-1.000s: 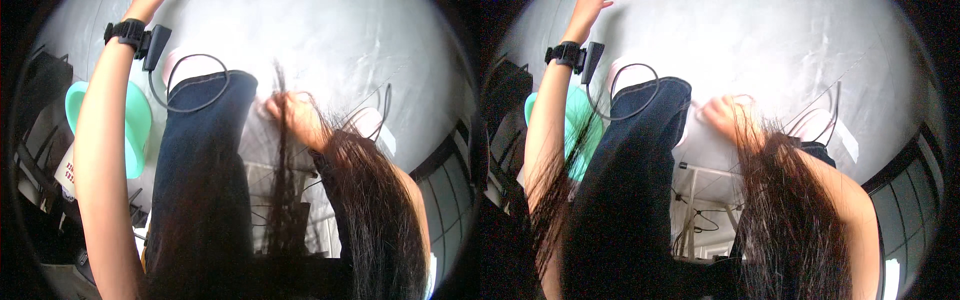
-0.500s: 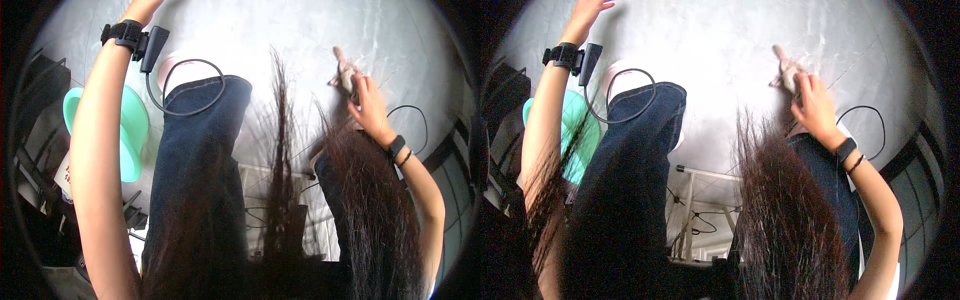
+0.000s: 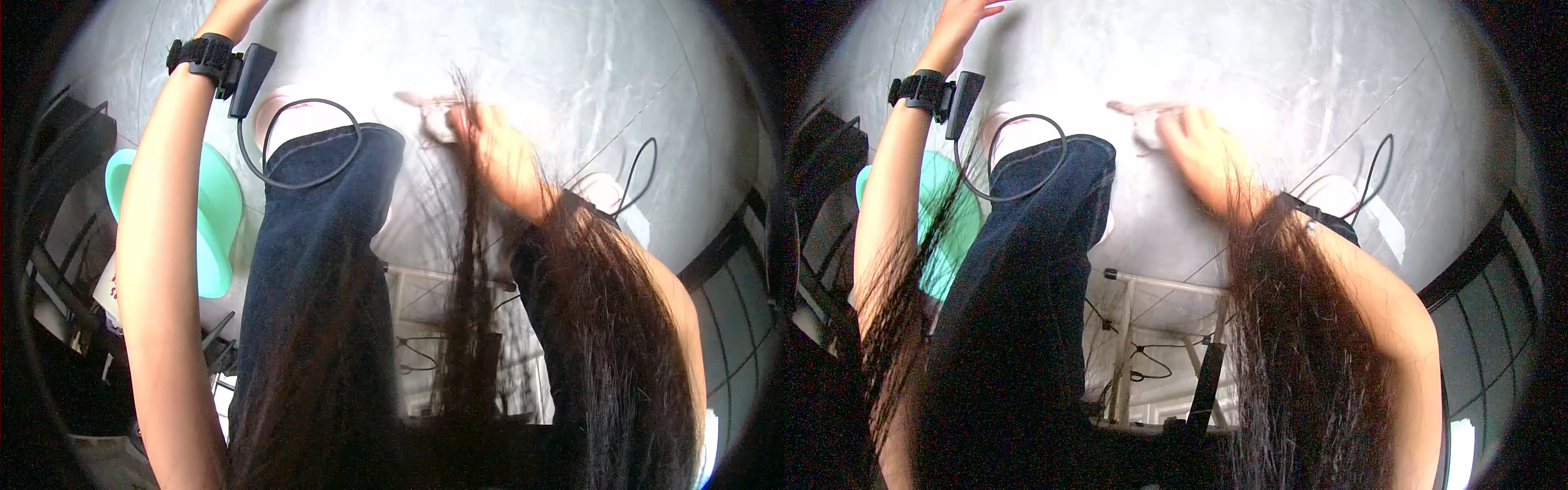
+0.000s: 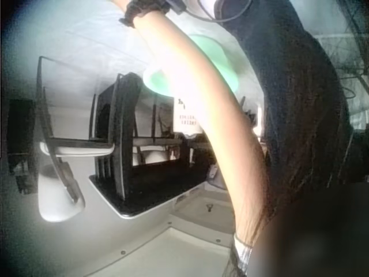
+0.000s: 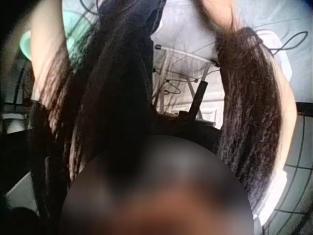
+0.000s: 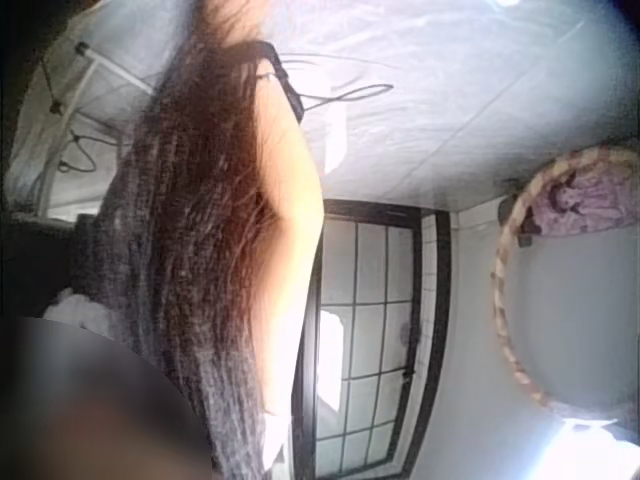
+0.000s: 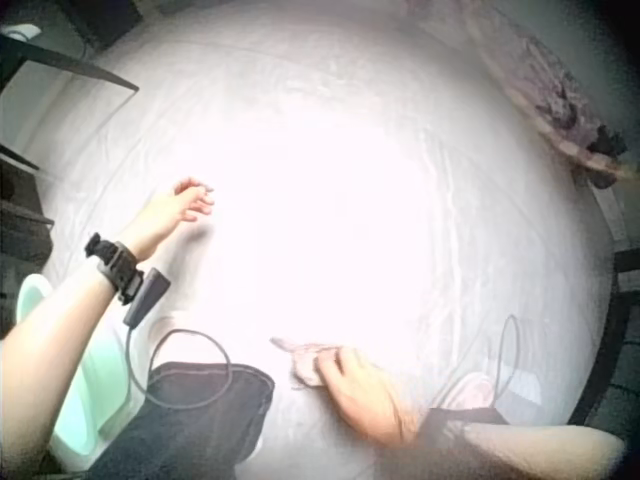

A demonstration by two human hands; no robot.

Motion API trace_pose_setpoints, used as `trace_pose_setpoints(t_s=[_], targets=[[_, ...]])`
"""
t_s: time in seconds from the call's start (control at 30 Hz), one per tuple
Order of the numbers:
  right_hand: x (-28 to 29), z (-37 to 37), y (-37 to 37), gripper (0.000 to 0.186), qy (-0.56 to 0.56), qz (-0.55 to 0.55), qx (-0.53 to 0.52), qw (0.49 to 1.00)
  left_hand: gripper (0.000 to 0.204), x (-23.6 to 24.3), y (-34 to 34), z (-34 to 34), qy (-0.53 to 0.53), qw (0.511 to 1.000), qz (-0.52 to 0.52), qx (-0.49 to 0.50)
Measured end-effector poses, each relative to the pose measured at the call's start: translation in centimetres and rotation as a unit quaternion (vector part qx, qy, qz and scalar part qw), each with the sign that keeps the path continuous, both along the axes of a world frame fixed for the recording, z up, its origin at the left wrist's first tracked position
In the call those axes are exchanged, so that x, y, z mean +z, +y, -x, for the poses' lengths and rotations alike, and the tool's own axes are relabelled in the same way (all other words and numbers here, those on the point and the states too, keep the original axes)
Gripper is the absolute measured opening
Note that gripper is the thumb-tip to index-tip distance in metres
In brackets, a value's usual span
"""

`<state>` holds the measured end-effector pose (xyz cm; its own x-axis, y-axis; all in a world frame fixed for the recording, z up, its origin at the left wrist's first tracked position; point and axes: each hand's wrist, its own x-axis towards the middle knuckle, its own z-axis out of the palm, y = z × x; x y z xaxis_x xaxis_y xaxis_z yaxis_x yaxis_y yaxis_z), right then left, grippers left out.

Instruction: The person scrubs a tiled floor with a cloth, periodically dipping the cloth into a basin of water and wringing it out before continuing to wipe the surface.

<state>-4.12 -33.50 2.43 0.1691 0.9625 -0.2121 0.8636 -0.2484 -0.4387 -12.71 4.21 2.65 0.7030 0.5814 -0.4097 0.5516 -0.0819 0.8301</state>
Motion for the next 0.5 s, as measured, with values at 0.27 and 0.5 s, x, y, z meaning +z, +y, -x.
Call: trace_pose_setpoints(t_s=[0.27, 0.5], targets=[[-0.8, 4.2, 0.7, 0.028, -0.037, -0.139, 0.189, 0.971, 0.031, 0.9, -0.2, 1.0, 0.007, 1.000, -0.011, 0.019], [0.4, 4.9, -0.2, 0.038, 0.049, -0.049, 0.179, 0.981, 0.031, -0.4, 1.0, 1.6, -0.011, 0.999, 0.031, 0.015]])
